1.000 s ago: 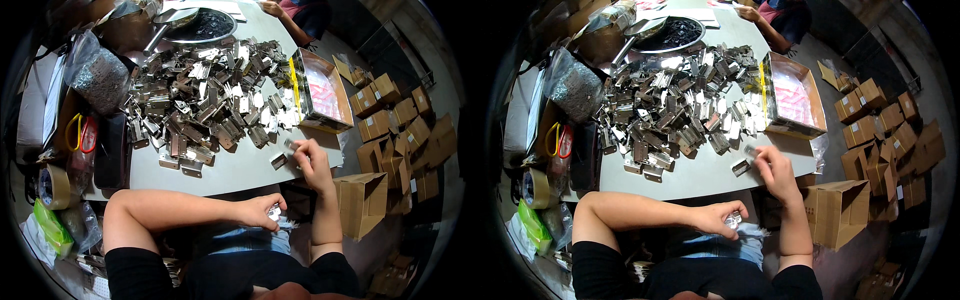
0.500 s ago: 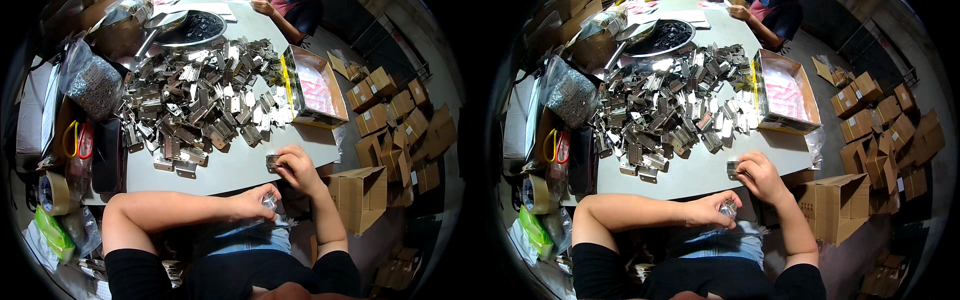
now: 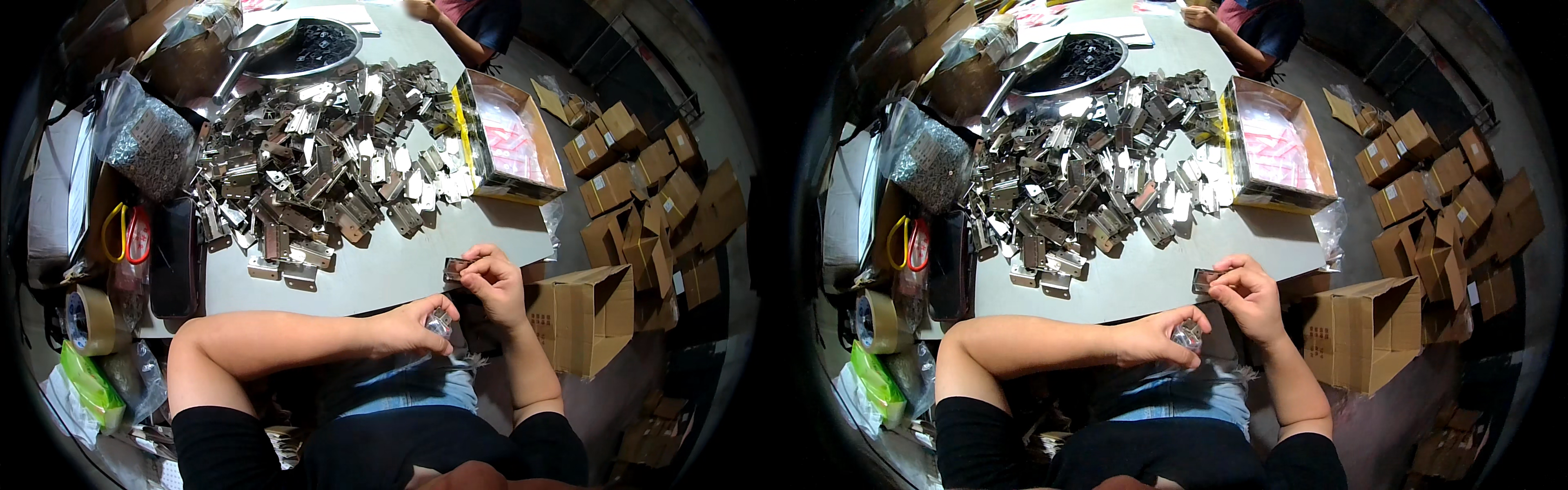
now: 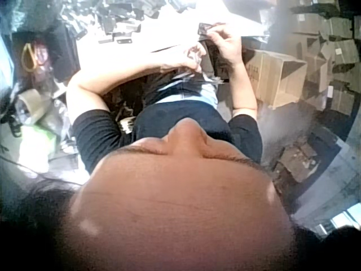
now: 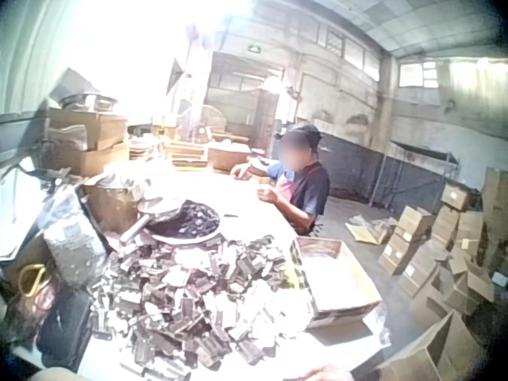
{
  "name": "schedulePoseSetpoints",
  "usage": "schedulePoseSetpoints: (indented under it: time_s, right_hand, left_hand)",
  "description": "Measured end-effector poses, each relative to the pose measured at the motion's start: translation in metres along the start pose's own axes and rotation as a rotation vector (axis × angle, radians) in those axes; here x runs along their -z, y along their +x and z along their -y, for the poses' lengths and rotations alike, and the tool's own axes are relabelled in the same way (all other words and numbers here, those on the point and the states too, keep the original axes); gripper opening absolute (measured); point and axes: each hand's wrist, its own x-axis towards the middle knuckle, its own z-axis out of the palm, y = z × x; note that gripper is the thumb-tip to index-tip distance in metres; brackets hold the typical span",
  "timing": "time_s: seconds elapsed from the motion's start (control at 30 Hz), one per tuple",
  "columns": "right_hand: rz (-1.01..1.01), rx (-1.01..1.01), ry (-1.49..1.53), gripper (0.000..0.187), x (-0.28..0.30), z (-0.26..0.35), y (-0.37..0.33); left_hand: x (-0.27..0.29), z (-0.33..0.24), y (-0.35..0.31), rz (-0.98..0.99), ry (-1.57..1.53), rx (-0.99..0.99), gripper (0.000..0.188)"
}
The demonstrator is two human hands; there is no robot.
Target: The person repeatedly picks up small metal hinges from a large pile on a table, places them into small plastic bags, and sets the filled bags into a cardboard box. The process is continuous and repetitive, focusing on sorting and packaging the hardware components.
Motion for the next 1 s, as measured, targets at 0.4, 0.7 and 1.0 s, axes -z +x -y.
schedulePoseSetpoints:
  time_s: [0.4,0.7,1.0]
  right_hand:
    - [0.098,-0.151,0.337,0.019,-0.001,0.011,-0.013]
    - [0.157,0.011,-0.104,0.013,0.006,0.032,-0.014]
    - [0.503,0.194,-0.434,0.007,0.002,0.066,-0.014]
  left_hand:
    - [-0.005,0.0,-0.001,-0.024,-0.016,-0.192,0.054]
    - [-0.007,-0.005,-0.004,0.016,0.08,-0.253,0.063]
    - [0.0,0.002,0.0,-0.062,0.367,-0.278,0.058]
